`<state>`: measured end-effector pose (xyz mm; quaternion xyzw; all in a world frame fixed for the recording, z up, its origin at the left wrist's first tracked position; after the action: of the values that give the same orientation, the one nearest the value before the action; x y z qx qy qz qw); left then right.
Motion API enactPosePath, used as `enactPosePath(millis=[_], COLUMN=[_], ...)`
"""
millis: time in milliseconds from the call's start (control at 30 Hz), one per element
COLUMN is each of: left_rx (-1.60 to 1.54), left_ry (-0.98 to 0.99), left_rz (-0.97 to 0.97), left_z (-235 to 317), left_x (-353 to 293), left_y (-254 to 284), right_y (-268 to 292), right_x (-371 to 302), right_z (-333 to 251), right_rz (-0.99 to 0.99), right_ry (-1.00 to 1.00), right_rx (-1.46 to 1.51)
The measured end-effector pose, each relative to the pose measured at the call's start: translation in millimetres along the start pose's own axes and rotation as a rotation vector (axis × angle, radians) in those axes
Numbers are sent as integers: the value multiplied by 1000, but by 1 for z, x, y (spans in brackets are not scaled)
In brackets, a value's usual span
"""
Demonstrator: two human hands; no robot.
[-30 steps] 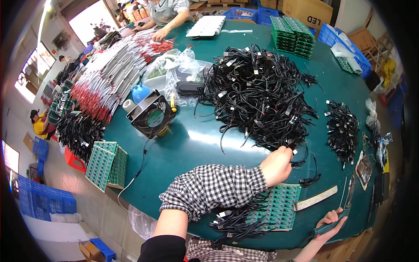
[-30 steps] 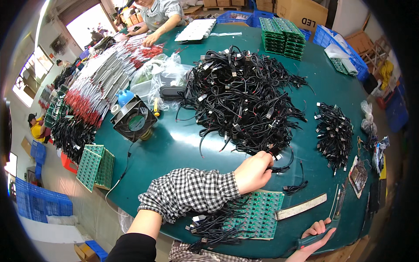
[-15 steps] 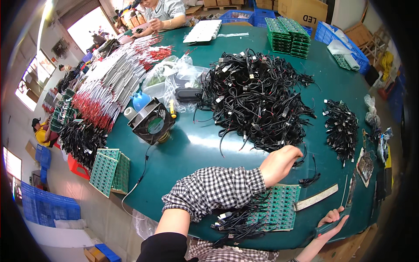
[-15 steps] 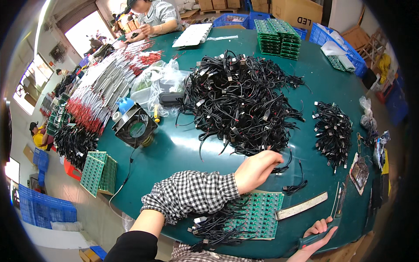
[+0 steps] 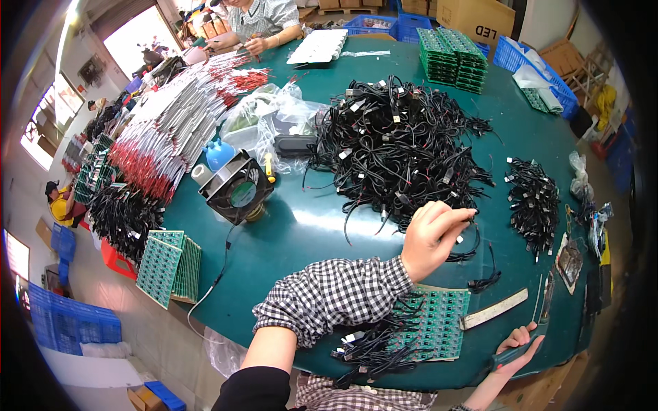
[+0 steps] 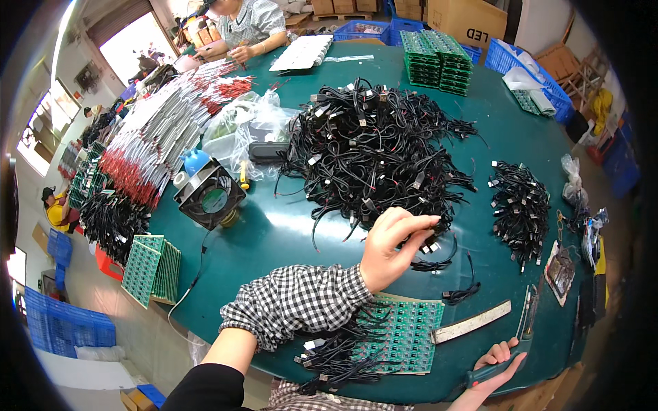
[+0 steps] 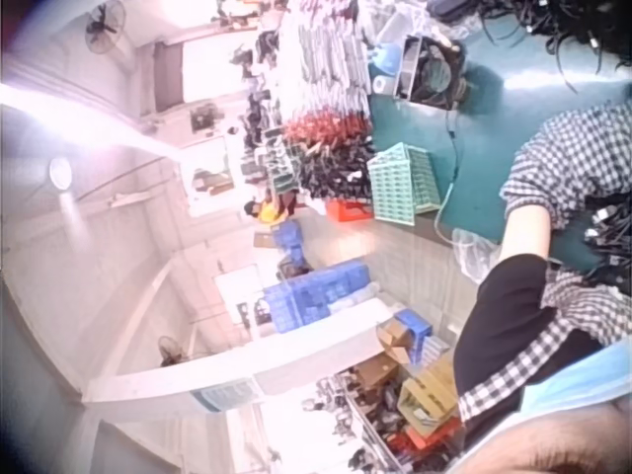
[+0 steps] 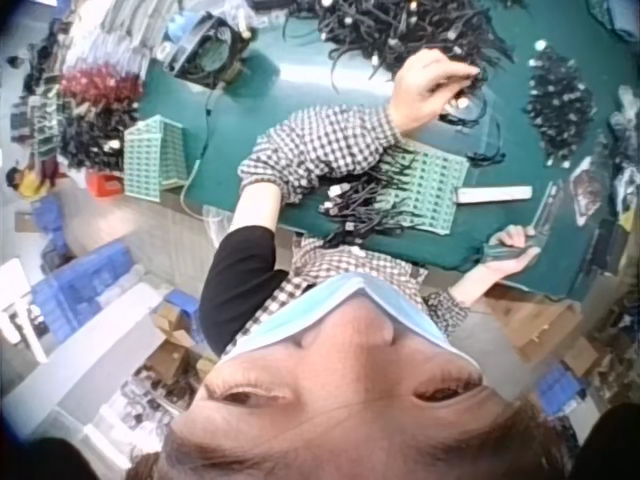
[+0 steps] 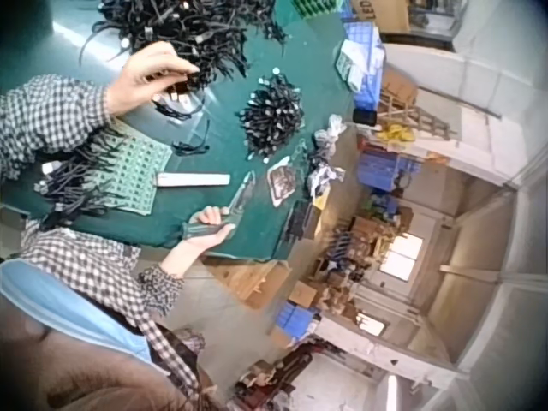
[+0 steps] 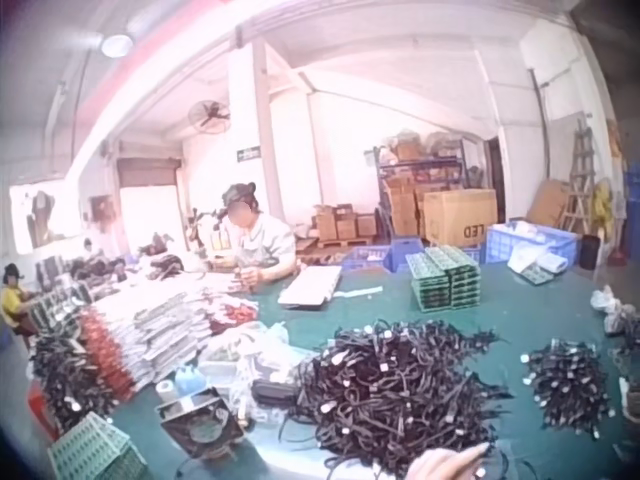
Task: The person attaches USB cables to circuit boards by positioning the wire ends onto the board contacts by hand and soldering them with a soldering iron.
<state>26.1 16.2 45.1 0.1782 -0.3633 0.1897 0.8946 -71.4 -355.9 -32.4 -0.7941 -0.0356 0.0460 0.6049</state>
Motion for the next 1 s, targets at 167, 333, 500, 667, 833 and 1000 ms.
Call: enactPosePath(millis=[167, 333, 500, 667, 833, 1000], left_rx=[-5, -35, -223, -255, -598, -703], left_ry=[6, -37, 85, 125, 517, 503], left_rz=[36, 63, -12, -33, 103, 160], left_z=[0, 8, 6, -3, -13, -18], left_x=[4, 8, -4, -7, 7, 25], left_y=[7, 11, 2, -3, 0, 17], right_y=[-1, -7, -2, -2, -7, -8], right_x=[1, 1, -1, -5, -2, 2], right_z=[1, 1, 0, 1, 5, 12], right_rz=[4, -20, -34, -21, -27, 49], right_ry=[4, -20, -38, -33, -47, -15], right_rx=[11, 27, 27, 28, 60, 77])
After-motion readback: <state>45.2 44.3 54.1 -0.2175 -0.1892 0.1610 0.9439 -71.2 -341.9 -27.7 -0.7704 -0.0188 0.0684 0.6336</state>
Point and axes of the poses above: each hand's wrist, its own x-axis towards the middle knuckle, its own y-axis out of the back of the hand, z = x × y, the point moved 2 cm from there along x, towards the middle knuckle, and after that the axes turned 3 degrees about x, right-handed, at the moved point
